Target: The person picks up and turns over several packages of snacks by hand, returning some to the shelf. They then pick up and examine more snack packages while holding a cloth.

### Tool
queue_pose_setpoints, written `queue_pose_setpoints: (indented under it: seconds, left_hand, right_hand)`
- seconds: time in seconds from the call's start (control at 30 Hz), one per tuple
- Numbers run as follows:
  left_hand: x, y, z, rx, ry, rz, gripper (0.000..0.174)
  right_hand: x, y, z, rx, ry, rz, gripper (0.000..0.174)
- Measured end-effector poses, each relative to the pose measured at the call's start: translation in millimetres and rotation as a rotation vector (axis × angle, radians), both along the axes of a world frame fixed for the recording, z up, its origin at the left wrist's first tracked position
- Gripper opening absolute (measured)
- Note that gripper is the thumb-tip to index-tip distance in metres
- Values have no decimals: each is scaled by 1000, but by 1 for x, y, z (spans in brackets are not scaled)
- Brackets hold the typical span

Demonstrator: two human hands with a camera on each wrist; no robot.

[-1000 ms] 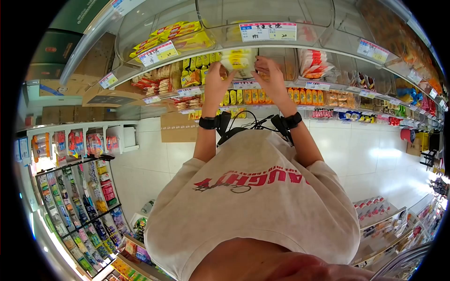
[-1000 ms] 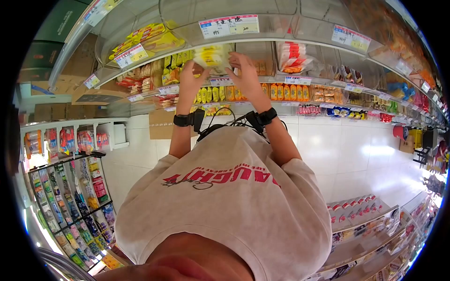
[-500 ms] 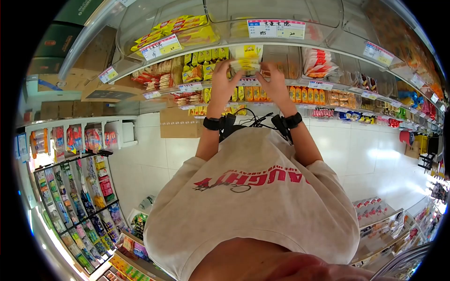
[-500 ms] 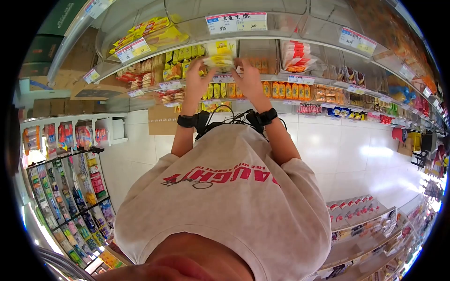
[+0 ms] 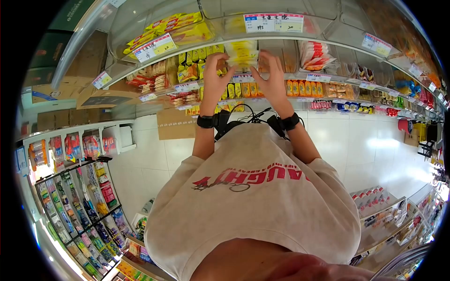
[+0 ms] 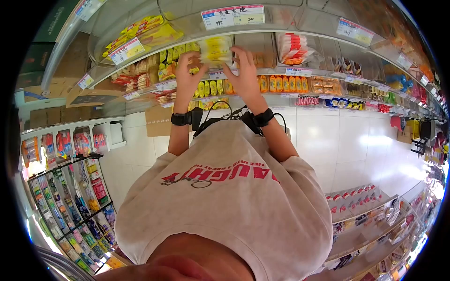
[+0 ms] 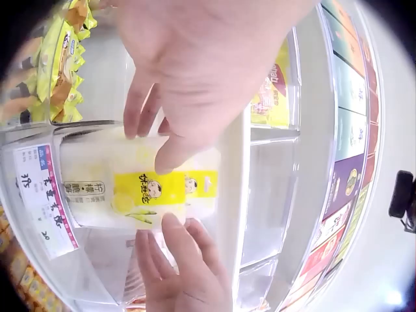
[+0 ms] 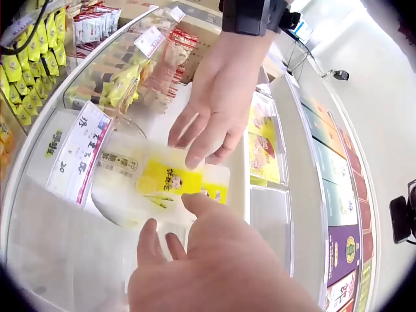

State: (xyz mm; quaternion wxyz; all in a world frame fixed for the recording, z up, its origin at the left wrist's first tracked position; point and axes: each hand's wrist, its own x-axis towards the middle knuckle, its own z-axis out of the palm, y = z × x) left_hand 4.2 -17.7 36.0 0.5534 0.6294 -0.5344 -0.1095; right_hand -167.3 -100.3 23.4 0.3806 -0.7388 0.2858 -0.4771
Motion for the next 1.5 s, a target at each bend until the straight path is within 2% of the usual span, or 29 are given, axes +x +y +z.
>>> queue_pose_setpoints:
  seconds: [0.1, 0.2, 0.33, 0.53, 0.57, 0.63, 0.67, 0.73, 0.77, 0.83, 0.87, 0.97, 1.0, 1.1, 1.13, 1.23, 1.27, 1.37, 1.43, 1.5]
  left_hand:
    - [7, 0, -2, -34, -133, -5, 31]
    - [9, 3, -1, 188, -68, -26, 27]
    - [16, 5, -12, 152, -133, -58, 27]
    - [6, 1, -21, 448, -173, -26, 31]
    - [7, 2, -20, 397, -173, -37, 37]
    - [6, 7, -10, 296, -168, -59, 49]
    - [8, 7, -12, 187, -220, 8, 54]
    - [11, 4, -15, -30, -318, 138, 65]
    - [11, 4, -18, 20, -255, 105, 71]
    - [11, 1, -8, 112, -130, 33, 83]
    - [18, -7, -10, 180, -45, -184, 93]
    - [-2, -18, -36, 166, -262, -88, 97]
    - [-4, -17, -34, 165, -220, -101, 99]
    - [2, -19, -35, 5, -15, -212, 97]
    - [0, -19, -35, -16, 232, -201, 87]
    - [17, -37, -24, -128, 239, -143, 74]
    - [23, -48, -24, -128, 205, -151, 74]
    - [23, -69, -31, -109, 112, -141, 70]
    - [16, -80, -34, -98, 50, -75, 64]
    - [17, -85, -40, -128, 186, -185, 65]
  right_hand:
    - [1, 3, 6, -40, 64, -41, 37]
    - [5, -1, -4, -38, 81, 2, 33]
    - [7, -3, -22, -47, 182, 13, 28]
    - [12, -10, -51, 13, 434, 10, 28]
    - [13, -12, -52, 13, 478, 14, 30]
    - [9, -16, -51, 21, 234, 79, 36]
    - [8, -18, -50, 26, 112, 109, 39]
    - [10, -16, -43, 115, 5, -40, 51]
    - [9, -11, -42, 164, -44, -115, 56]
    - [21, -6, -45, 224, -28, -75, 62]
    - [35, -7, -46, 248, -26, -55, 65]
    - [71, -12, -48, 313, -25, 12, 74]
    - [71, -18, -47, 405, -71, 76, 73]
    - [38, -50, -48, 690, -188, 267, 67]
    - [33, -56, -48, 702, -197, 245, 65]
    - [38, -55, -25, 561, -129, 9, 64]
    - [37, -71, -44, 487, -73, -18, 66]
    - [65, -79, -50, 1068, -278, 191, 64]
    - [62, -82, -51, 1048, -298, 209, 65]
    - [57, -87, -57, 1023, -320, 231, 66]
